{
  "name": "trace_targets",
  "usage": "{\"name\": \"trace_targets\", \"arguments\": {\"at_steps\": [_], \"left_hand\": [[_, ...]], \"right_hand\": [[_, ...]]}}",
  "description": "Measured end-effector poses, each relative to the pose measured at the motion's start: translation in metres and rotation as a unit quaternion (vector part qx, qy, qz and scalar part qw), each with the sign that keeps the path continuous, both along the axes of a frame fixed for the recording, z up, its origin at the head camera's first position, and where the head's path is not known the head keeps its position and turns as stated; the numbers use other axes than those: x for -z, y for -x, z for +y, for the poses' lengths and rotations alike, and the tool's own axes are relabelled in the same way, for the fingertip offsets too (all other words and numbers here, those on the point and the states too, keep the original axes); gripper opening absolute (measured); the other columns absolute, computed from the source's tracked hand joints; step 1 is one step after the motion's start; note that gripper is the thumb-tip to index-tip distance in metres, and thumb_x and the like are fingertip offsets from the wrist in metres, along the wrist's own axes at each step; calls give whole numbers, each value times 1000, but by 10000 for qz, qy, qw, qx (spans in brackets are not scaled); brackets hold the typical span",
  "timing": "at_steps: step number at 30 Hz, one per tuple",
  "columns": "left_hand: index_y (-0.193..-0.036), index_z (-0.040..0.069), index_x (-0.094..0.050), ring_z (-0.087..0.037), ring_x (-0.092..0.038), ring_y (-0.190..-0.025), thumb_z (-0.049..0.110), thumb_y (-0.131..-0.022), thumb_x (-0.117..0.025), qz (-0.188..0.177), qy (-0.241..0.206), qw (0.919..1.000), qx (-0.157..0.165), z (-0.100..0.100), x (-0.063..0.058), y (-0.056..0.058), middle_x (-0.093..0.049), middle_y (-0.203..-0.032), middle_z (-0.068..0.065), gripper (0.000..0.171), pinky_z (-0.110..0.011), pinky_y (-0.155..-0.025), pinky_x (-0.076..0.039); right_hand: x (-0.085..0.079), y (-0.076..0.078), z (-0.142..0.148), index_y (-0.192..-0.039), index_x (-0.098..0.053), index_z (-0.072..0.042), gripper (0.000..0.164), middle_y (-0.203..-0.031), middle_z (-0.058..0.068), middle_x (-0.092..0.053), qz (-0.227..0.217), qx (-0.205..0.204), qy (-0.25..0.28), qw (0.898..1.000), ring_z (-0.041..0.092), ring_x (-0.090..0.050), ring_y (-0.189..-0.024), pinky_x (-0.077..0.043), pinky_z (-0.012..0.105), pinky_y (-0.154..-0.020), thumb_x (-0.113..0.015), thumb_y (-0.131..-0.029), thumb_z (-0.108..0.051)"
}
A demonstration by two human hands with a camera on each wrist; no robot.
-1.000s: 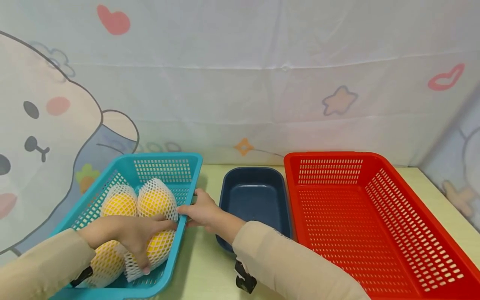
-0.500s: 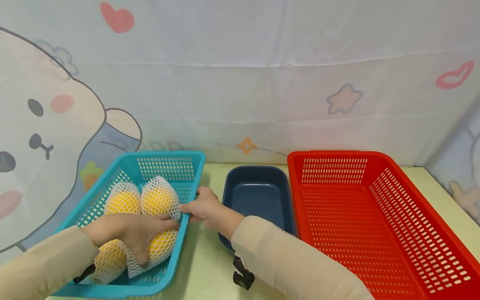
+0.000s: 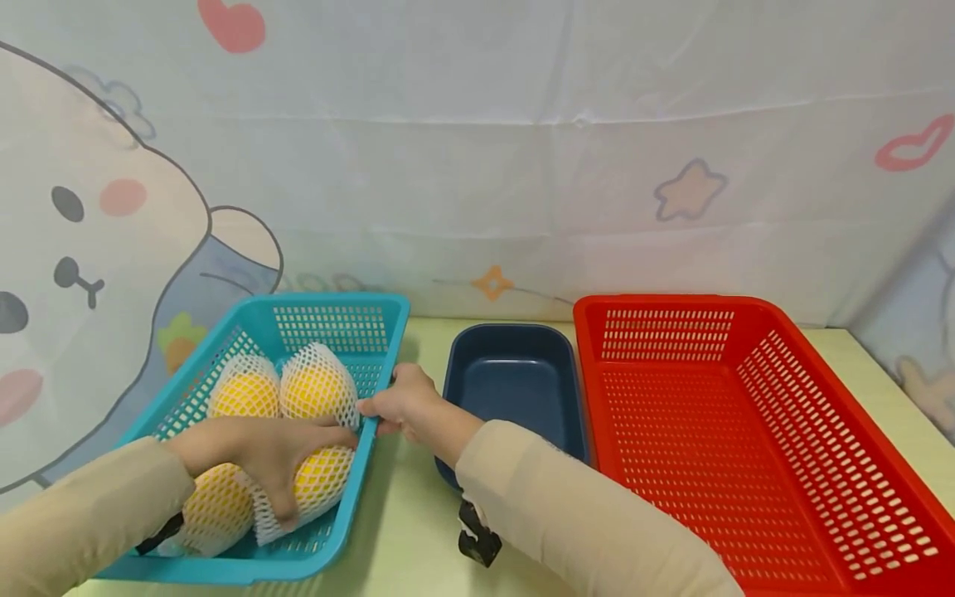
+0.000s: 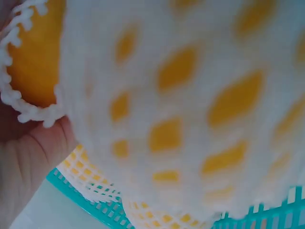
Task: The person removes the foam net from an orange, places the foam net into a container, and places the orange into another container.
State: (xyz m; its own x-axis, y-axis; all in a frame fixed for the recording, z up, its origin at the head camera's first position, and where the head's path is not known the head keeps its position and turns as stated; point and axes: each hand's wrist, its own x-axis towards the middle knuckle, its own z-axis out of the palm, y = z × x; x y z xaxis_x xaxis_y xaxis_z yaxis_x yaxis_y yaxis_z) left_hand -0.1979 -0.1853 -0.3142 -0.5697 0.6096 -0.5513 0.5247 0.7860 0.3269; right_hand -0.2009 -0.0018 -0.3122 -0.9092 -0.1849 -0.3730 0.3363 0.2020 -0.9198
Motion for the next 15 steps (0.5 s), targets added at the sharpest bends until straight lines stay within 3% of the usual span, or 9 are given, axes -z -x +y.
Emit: {"name": "trace_targets", "arguments": {"at_steps": [8, 15], "left_hand": [[-127, 35, -43, -11, -44, -109, 17, -55, -86, 220, -31, 9992, 338, -4, -2, -5, -41, -122, 9, 86, -36, -88, -44], [-131, 29, -41, -12, -43, -115, 10, -57, -81, 291, -141, 9984, 462, -5, -28, -2, -38, -130, 6, 86, -35, -88, -44]], "right_hand": [[1, 0, -2, -124, -43, 7, 48, -90, 14, -59, -7, -33, 63, 10000, 21, -65, -67, -55, 30, -64, -67, -83, 0], [0, 1, 1, -127, -41, 6, 51, -91, 15, -59, -51, -19, 156, 9999, 18, -63, -61, -55, 29, -62, -67, -83, 1]]}}
